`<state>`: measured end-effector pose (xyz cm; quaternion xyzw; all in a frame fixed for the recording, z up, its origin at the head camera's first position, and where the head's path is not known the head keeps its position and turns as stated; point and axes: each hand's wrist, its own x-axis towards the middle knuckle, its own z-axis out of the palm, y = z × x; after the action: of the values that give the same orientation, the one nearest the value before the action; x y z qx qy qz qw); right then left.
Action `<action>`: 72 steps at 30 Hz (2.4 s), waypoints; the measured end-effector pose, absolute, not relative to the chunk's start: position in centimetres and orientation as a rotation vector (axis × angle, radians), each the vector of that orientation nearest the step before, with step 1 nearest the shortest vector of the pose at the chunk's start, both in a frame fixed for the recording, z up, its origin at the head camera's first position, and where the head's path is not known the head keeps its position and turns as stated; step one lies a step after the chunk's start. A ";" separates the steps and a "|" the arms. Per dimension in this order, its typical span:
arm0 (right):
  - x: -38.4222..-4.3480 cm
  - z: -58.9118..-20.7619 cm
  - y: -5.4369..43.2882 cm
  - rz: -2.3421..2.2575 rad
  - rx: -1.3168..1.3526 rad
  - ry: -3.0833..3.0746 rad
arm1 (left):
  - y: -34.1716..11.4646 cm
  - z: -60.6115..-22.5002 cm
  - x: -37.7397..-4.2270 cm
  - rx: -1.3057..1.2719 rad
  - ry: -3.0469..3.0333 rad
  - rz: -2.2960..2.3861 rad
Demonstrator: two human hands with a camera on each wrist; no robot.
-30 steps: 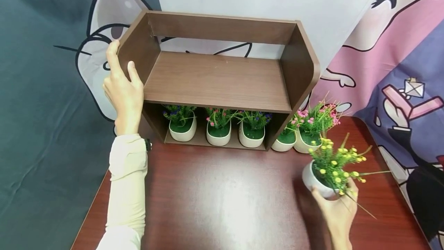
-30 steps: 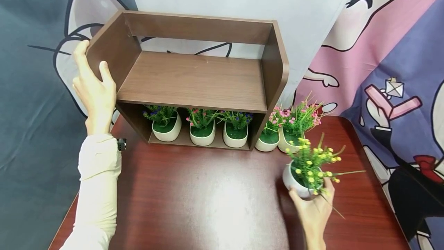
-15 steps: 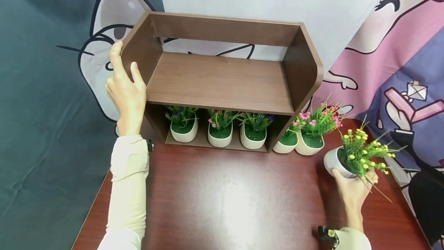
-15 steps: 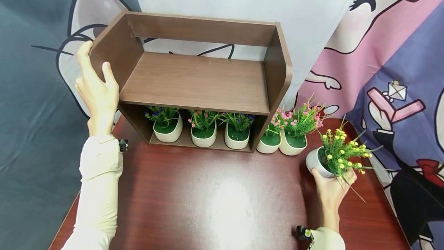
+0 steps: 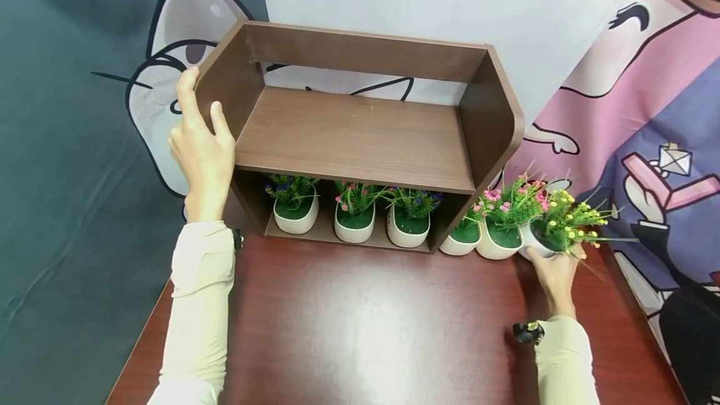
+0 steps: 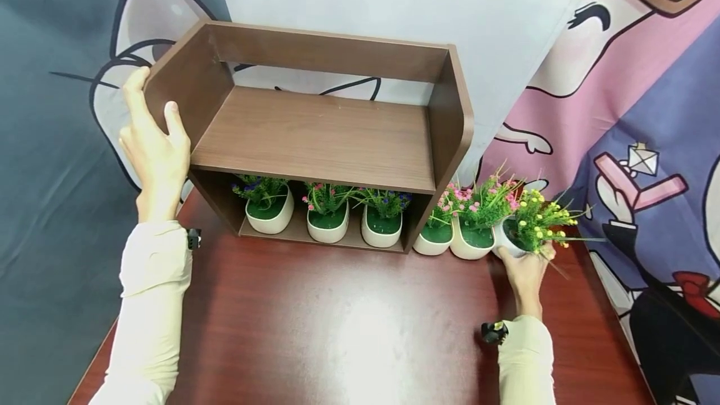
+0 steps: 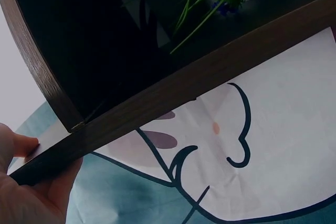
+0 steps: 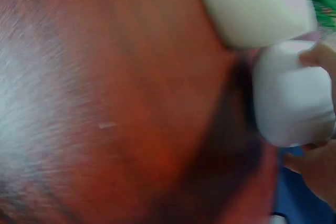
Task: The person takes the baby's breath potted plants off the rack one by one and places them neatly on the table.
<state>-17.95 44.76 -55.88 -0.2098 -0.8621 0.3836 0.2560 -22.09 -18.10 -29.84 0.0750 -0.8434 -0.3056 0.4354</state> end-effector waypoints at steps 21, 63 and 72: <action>-7.1 -49.4 32.1 1.308 -0.690 -2.328 | -18.0 -30.0 -22.1 0.180 -2.099 -0.747; -18.8 -54.4 12.9 1.197 -0.572 -2.222 | -17.6 -29.9 -22.5 0.162 -2.124 -0.784; -17.9 -56.1 12.8 1.035 -0.422 -2.187 | -18.2 -29.9 -22.1 0.182 -2.106 -0.778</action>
<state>-17.92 12.82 -56.06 -0.1618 -0.8386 0.3970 0.3361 -22.05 -18.19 -29.95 0.0730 -0.8441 -0.3116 0.4302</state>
